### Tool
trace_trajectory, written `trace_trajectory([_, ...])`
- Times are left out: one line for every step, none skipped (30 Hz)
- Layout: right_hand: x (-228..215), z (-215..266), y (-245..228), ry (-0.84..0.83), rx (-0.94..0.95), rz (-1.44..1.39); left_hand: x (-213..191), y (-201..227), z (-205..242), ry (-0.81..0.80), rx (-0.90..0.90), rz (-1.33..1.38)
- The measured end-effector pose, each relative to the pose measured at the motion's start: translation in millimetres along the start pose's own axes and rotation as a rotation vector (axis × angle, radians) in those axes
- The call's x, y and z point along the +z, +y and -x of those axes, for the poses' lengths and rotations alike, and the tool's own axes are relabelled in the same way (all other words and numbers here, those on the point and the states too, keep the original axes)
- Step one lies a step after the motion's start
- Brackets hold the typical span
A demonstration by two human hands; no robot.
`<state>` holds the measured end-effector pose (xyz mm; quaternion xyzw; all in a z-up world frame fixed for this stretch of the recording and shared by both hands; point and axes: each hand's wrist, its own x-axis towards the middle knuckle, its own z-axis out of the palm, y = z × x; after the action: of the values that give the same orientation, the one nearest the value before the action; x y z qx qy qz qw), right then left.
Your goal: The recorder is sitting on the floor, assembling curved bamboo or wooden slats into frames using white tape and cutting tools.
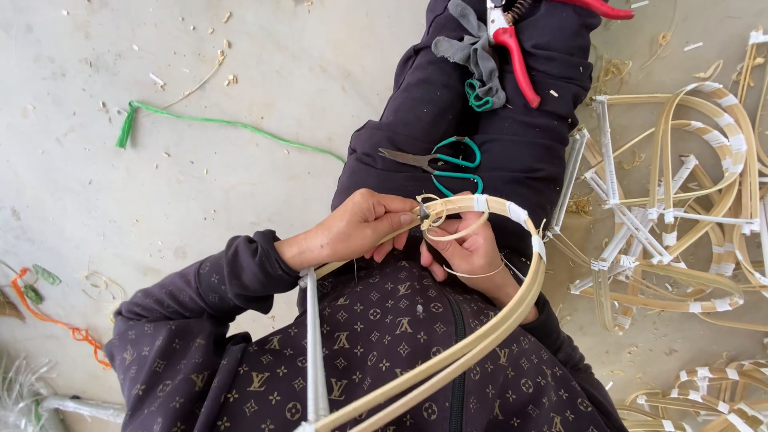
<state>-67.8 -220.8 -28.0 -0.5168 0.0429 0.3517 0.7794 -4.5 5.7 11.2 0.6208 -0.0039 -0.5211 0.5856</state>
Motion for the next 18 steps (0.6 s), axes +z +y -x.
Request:
trace_trajectory([2.2,1.3,0.4,-0.006,0.007,0.001,0.3,-1.4,4.0,0.005,-0.002,0.007])
trace_trajectory([4.7,2.5,1.0,0.007,0.005,-0.024,0.4,-3.1,8.3,-0.004,0.015,-0.001])
trace_trajectory([6.2,2.7,1.2,0.02,0.001,-0.045,0.0,-4.4,11.6,-0.013,0.035,-0.011])
trace_trajectory([7.9,4.1,2.2,0.013,0.005,-0.042,1.0,-6.4,15.3,-0.006,0.037,-0.006])
trace_trajectory([10.8,6.0,3.2,0.048,0.007,-0.03,2.1,-8.2,20.1,0.012,0.049,-0.032])
trace_trajectory([13.7,8.1,4.3,0.083,0.009,-0.018,3.4,-10.2,25.2,0.029,0.061,-0.057])
trace_trajectory([15.0,10.8,7.7,0.076,0.017,-0.016,5.1,-5.3,31.1,0.036,0.059,-0.049])
trace_trajectory([16.2,13.6,11.0,0.068,0.03,-0.052,6.8,-0.3,37.1,0.058,0.039,-0.056])
trace_trajectory([15.4,13.7,12.9,0.062,0.035,-0.083,6.3,6.3,40.2,0.077,0.025,-0.069])
trace_trajectory([15.4,14.0,12.4,0.057,0.036,-0.077,5.8,6.4,42.5,0.083,0.03,-0.066])
trace_trajectory([17.0,15.3,12.3,0.075,0.047,-0.055,6.1,5.6,47.0,0.108,-0.001,-0.085])
trace_trajectory([18.5,16.6,12.5,0.092,0.058,-0.033,6.5,4.6,51.5,0.132,-0.034,-0.104])
trace_trajectory([20.0,17.0,11.3,0.085,0.064,-0.03,7.5,4.6,55.2,0.138,-0.035,-0.097])
trace_trajectory([21.1,17.5,9.9,0.108,0.061,-0.04,8.6,4.8,58.6,0.148,-0.061,-0.08])
trace_trajectory([22.0,16.5,7.7,0.133,0.054,-0.047,8.2,6.0,61.1,0.155,-0.084,-0.066])
trace_trajectory([23.0,16.7,7.5,0.128,0.057,-0.044,7.9,5.6,62.6,0.16,-0.083,-0.061])
trace_trajectory([24.9,18.3,7.5,0.123,0.017,0.001,8.3,4.8,65.0,0.178,-0.083,-0.066])
trace_trajectory([26.7,20.2,7.6,0.116,-0.022,0.046,9.0,3.9,67.5,0.196,-0.083,-0.072])
